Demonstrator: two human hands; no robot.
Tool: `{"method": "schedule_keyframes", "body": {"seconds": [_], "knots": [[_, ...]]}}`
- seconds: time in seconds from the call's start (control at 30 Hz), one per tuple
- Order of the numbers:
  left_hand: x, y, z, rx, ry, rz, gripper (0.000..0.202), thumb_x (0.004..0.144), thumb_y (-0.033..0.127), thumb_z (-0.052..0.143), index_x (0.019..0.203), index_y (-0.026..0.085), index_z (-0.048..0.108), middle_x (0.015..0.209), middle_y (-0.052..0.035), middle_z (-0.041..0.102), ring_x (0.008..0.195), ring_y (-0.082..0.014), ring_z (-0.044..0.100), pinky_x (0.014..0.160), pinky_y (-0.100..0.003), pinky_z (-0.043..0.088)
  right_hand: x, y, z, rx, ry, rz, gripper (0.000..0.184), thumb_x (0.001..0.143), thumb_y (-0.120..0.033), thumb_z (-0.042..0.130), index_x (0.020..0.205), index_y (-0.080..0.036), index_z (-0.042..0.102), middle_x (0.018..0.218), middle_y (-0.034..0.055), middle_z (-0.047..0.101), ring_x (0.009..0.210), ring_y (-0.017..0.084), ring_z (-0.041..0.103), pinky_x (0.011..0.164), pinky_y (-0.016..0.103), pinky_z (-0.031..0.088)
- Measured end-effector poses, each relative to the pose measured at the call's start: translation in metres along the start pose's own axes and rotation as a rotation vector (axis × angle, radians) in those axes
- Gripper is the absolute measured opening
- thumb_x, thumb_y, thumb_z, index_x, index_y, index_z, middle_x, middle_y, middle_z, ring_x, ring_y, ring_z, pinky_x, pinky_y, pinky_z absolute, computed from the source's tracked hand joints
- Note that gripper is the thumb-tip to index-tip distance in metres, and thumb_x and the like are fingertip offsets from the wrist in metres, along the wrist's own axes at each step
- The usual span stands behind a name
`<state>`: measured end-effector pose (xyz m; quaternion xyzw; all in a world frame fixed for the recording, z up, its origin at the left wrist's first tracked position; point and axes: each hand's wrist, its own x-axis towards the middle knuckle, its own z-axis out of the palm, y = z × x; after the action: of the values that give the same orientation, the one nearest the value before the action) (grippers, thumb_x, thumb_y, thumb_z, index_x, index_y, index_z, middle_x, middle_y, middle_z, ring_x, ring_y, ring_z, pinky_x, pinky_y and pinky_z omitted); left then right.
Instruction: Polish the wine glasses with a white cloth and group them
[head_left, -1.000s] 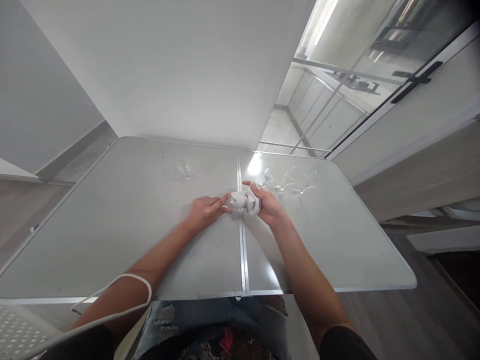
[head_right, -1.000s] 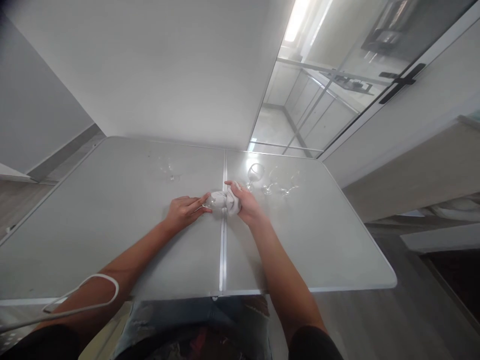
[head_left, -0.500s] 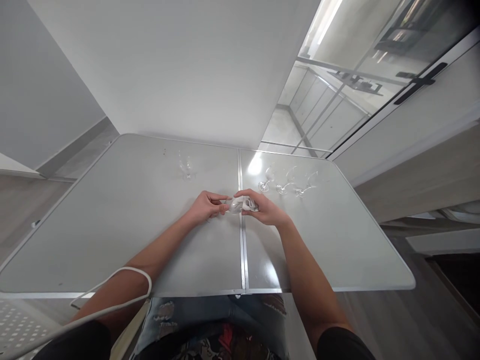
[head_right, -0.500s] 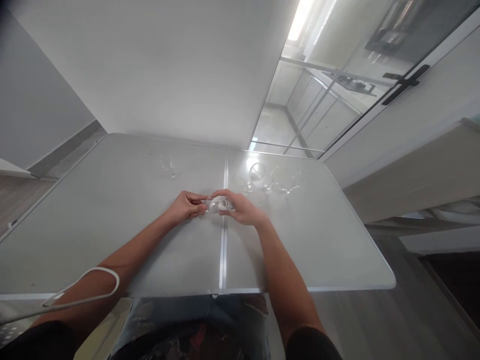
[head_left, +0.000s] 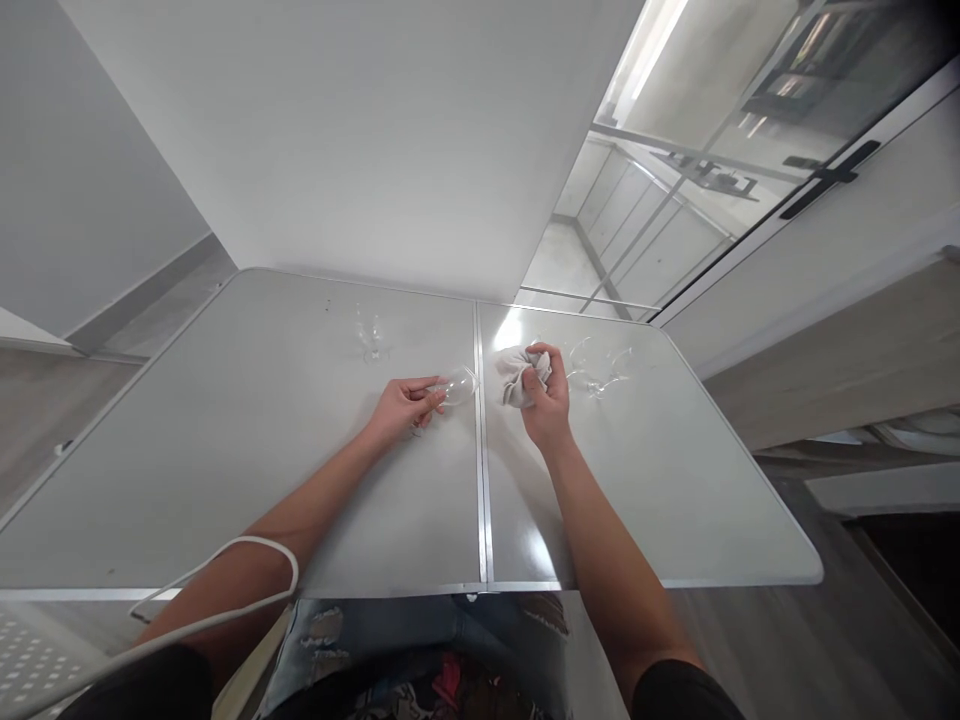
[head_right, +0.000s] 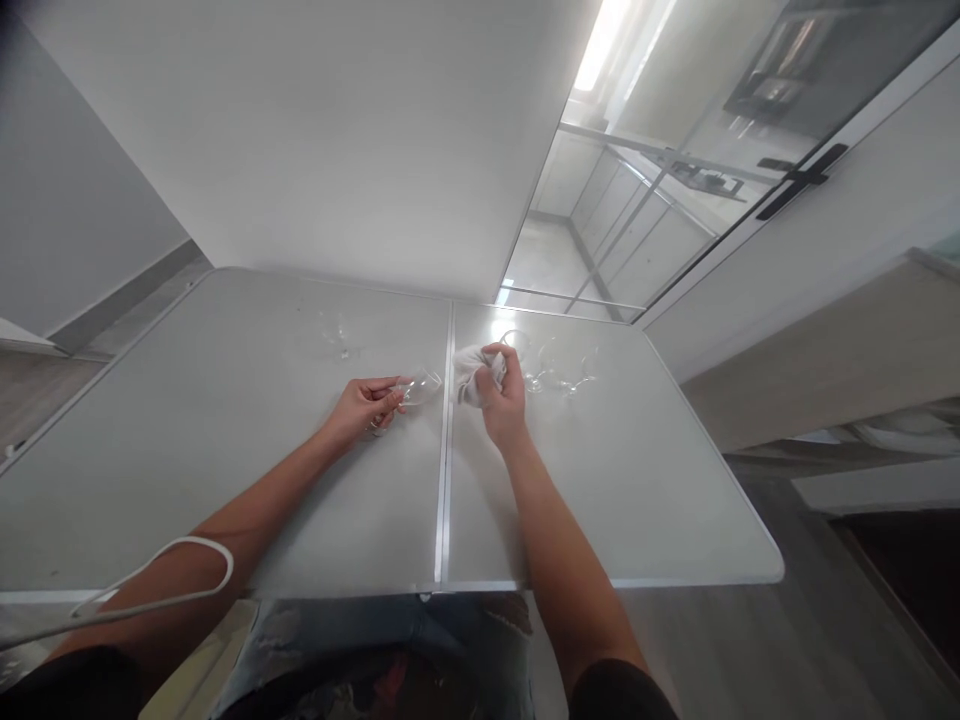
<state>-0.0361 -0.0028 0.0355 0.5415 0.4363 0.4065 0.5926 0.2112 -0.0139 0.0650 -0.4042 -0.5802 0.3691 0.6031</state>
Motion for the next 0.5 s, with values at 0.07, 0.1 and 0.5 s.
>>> {"method": "schedule_keyframes", "body": {"seconds": [0.07,0.1,0.5], "knots": [[0.0,-0.003,0.002,0.083,0.005,0.065,0.065,0.08,0.051,0.078,0.133,0.015,0.068,0.076,-0.0038,0.069,0.06,-0.0129,0.058,0.055,-0.025,0.044,-0.001,0.001,0.003,-0.062,0.016,-0.025,0.029,0.101,-0.047,0.053,0.125,-0.03,0.05,0.099,0.0025,0.059,0.084,0.019,0.062,0.076,0.035,0.054],[0.0,-0.005,0.003,0.154,0.006,0.108,0.063,0.081,0.049,0.077,0.135,0.016,0.067,0.082,-0.0041,0.07,0.063,-0.0134,0.061,0.058,-0.025,0.047,-0.003,0.001,0.004,-0.133,-0.003,-0.049,0.031,0.102,-0.047,0.051,0.128,-0.03,0.05,0.104,0.0038,0.061,0.089,0.02,0.063,0.082,0.037,0.055],[-0.012,-0.016,0.013,1.074,-0.062,0.669,0.011,0.096,0.028,0.051,0.102,0.02,0.057,0.068,-0.0034,0.066,0.061,-0.0199,0.064,0.061,-0.028,0.042,-0.01,-0.002,0.029,-0.815,-0.652,-0.295,0.038,0.096,-0.031,0.058,0.133,-0.021,0.056,0.116,0.0124,0.069,0.108,0.028,0.063,0.103,0.048,0.046]]}}
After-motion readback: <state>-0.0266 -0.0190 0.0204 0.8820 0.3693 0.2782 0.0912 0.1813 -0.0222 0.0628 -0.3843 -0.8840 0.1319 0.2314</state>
